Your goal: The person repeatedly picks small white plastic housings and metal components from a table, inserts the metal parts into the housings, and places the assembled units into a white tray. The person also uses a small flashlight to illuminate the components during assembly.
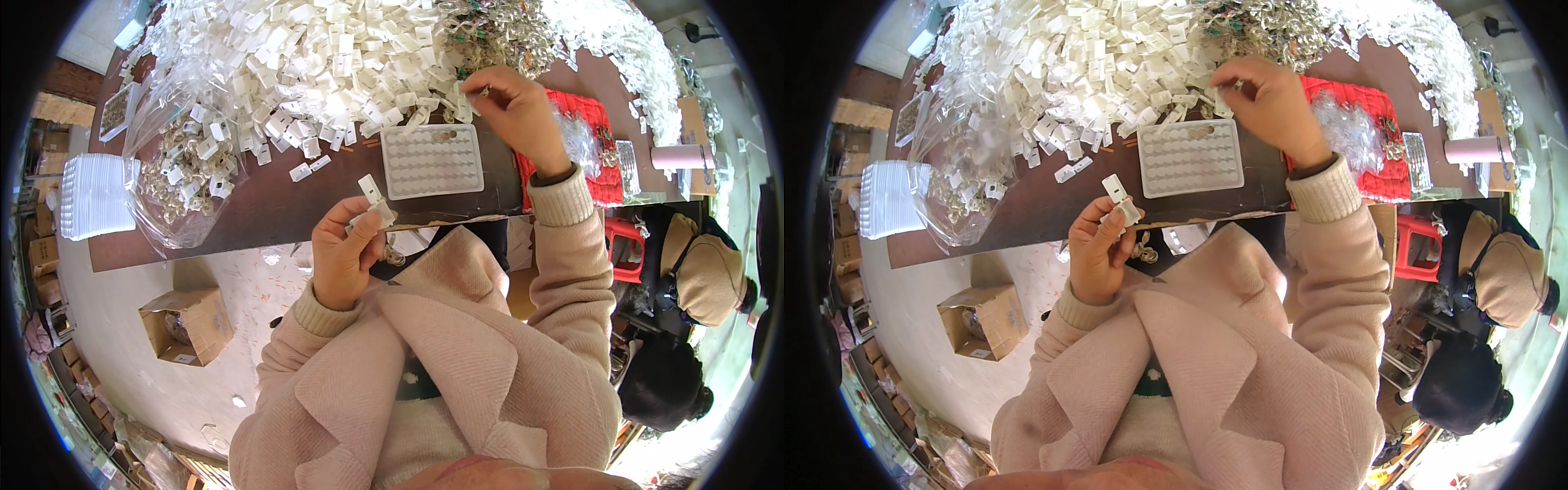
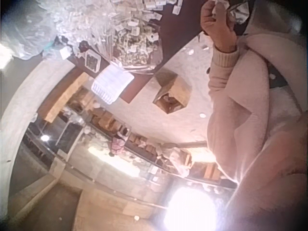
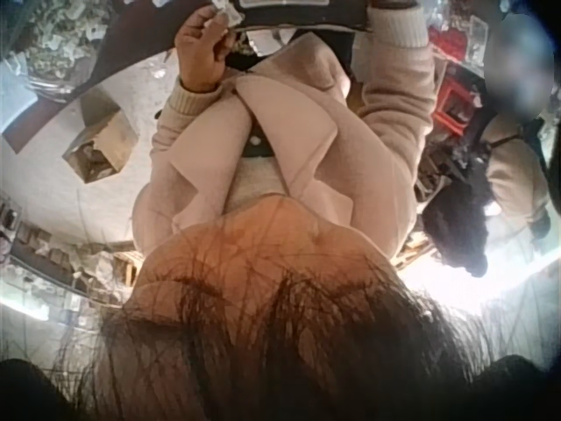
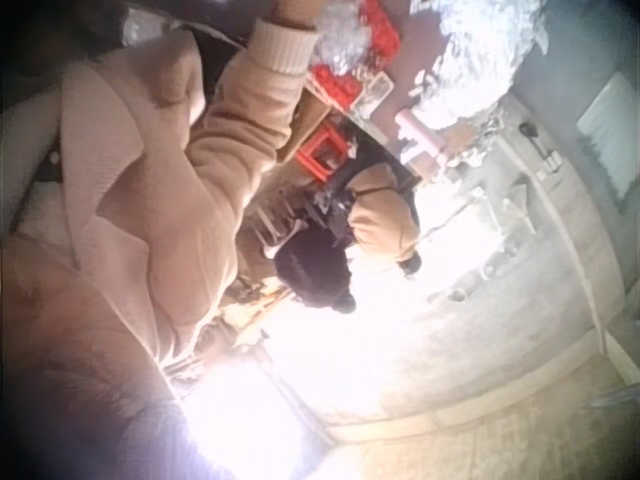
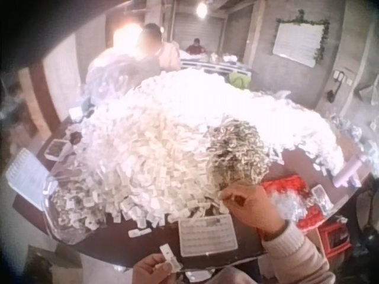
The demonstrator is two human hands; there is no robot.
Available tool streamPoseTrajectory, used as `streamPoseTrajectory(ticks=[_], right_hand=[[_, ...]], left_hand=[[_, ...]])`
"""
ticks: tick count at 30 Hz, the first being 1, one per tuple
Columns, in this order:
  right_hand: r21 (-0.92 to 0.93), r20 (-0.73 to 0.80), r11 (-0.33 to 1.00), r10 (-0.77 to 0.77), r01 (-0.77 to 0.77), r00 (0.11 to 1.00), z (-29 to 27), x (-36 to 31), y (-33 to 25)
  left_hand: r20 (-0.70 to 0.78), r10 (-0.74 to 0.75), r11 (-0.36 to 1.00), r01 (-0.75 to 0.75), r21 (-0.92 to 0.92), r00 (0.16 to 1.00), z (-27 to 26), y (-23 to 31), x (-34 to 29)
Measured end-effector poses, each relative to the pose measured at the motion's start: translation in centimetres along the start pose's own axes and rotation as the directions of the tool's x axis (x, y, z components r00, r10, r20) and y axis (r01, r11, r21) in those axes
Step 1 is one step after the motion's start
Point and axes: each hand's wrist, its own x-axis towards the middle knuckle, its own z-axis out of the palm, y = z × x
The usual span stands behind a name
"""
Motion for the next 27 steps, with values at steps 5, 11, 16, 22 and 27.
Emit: streamPoseTrajectory(ticks=[5, 11, 16, 22, 27], right_hand=[[-0.378, 0.083, 0.921, -0.07, 0.096, 0.994, 1.8, -0.7, -0.4], [-0.618, 0.02, 0.786, 0.056, -0.032, 0.998, 4.1, 0.0, -0.7], [-0.346, -0.107, 0.93, 0.093, -0.125, 0.99, 1.9, 0.6, -1.7], [0.026, -0.259, 0.957, 0.285, -0.288, 0.923, -2.1, -1.6, -2.2], [-0.178, -0.4, 0.875, 0.354, -0.451, 0.845, -2.5, -7.7, -1.4]], left_hand=[[0.014, -0.01, 0.999, 0.009, 0.049, 1.0, 0.3, -0.3, 0.0], [-0.011, 0.025, 0.995, -0.024, 0.097, 1.0, 0.1, -0.2, -0.1], [-0.048, 0.021, 0.997, -0.017, 0.081, 0.999, -0.3, 0.1, 0.0], [-0.045, -0.017, 0.999, 0.018, 0.027, 0.999, -0.3, 0.2, 0.0], [-0.004, -0.008, 0.997, 0.009, 0.071, 1.0, 0.2, -0.3, 0.0]])
